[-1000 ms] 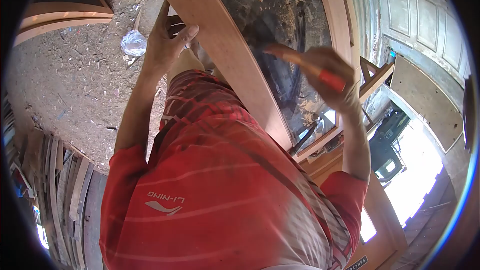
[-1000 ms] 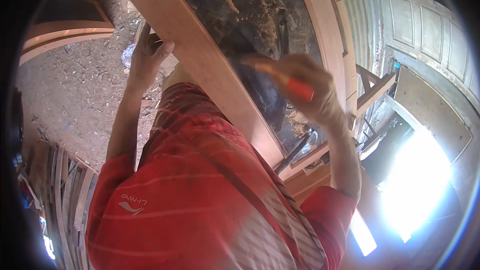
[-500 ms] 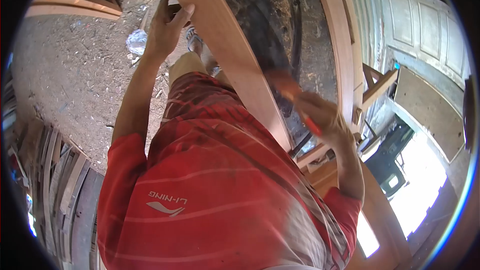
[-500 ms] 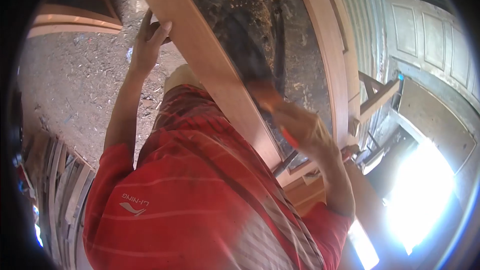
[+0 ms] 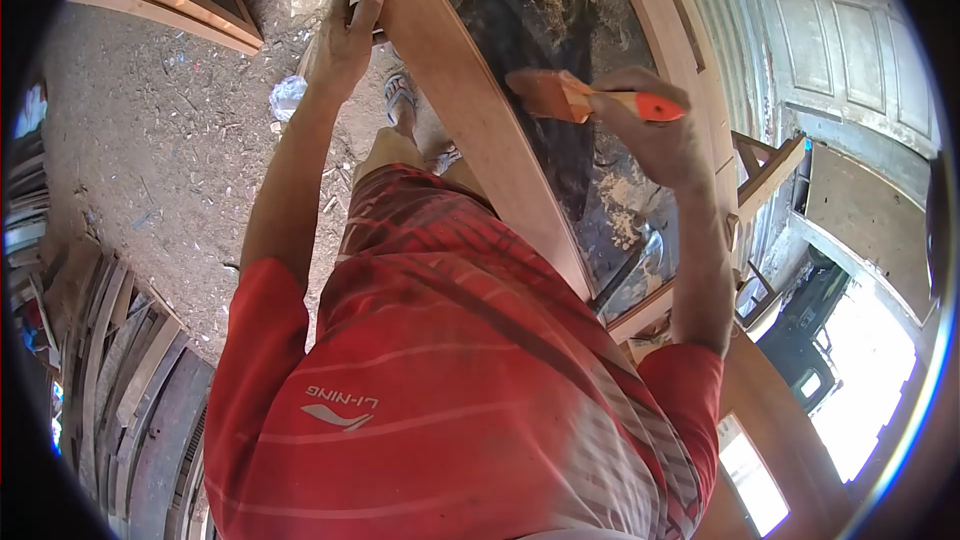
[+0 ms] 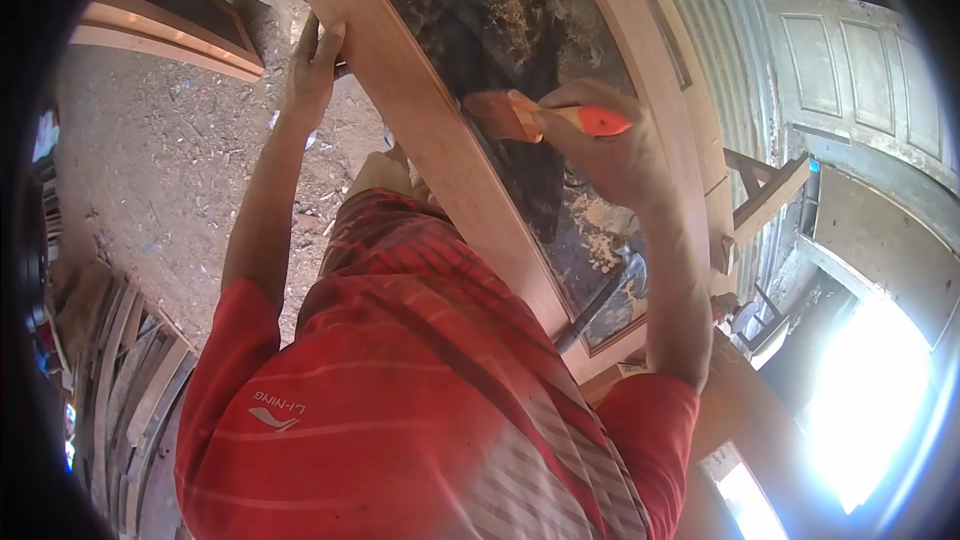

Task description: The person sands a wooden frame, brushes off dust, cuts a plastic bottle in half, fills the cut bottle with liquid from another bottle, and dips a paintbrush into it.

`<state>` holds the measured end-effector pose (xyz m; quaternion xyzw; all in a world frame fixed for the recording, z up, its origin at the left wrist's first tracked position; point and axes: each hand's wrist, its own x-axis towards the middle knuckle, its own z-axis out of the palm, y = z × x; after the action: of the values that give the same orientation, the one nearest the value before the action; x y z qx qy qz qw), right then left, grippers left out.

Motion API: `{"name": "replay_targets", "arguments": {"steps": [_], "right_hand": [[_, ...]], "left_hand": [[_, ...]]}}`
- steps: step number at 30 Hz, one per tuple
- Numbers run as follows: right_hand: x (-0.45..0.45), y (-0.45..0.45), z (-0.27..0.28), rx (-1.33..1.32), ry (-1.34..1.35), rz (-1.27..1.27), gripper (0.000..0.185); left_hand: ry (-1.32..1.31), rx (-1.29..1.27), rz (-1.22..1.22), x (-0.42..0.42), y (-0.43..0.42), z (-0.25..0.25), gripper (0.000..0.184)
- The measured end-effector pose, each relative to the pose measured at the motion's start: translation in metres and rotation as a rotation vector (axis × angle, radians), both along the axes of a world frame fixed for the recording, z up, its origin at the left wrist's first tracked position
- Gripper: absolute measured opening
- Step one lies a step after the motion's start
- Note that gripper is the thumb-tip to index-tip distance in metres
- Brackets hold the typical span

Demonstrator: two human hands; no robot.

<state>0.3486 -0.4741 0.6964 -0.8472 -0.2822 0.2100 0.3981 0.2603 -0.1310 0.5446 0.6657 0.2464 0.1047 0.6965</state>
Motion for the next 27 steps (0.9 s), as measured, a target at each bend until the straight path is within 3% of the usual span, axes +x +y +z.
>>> {"name": "replay_targets", "arguments": {"steps": [3,4,7,11,14,17,19,20,22,23,26,27], "right_hand": [[0.008,-0.032,-0.027,-0.015,-0.199,-0.327,0.008],[0.011,-0.044,-0.018,0.002,-0.381,-0.324,0.007],[-0.019,-0.070,0.014,-0.095,-0.226,-0.650,0.013],[-0.058,-0.118,0.004,-0.509,-0.352,-0.859,0.021],[-0.071,-0.140,-0.020,-0.848,-0.371,-0.957,0.026],[-0.040,-0.086,-0.047,-0.896,-0.478,-1.096,0.024],[0.014,-0.008,-0.052,-0.940,-0.330,-0.888,0.024],[0.031,0.046,-0.059,-0.659,-0.524,-0.812,0.018],[0.068,0.148,-0.027,-0.360,-0.451,-0.679,0.026],[0.088,0.179,-0.037,0.021,-0.448,-0.641,0.022],[0.090,0.211,-0.010,0.167,-0.341,-0.732,0.019],[0.078,0.197,-0.004,0.142,-0.416,-0.766,0.019]], "left_hand": [[0.008,-0.009,-0.001,0.000,-0.003,-0.001,0.084],[0.009,-0.014,-0.002,0.000,-0.003,0.001,0.083],[0.014,-0.033,-0.025,0.002,0.004,-0.009,0.092],[0.009,-0.168,-0.075,0.002,0.012,-0.042,0.080],[-0.042,-0.175,-0.028,0.005,0.000,-0.033,0.073],[0.020,-0.188,-0.054,0.004,0.006,-0.035,0.066],[0.023,-0.131,-0.140,-0.001,0.016,-0.045,0.066],[0.031,-0.062,-0.205,-0.003,0.026,-0.054,0.066],[0.042,-0.015,-0.318,-0.003,0.037,-0.050,0.066],[0.047,-0.033,-0.362,-0.001,0.040,-0.036,0.065],[0.182,-0.112,-0.664,0.015,0.082,-0.008,0.063],[0.250,-0.146,-0.784,0.020,0.095,-0.004,0.062]]}}
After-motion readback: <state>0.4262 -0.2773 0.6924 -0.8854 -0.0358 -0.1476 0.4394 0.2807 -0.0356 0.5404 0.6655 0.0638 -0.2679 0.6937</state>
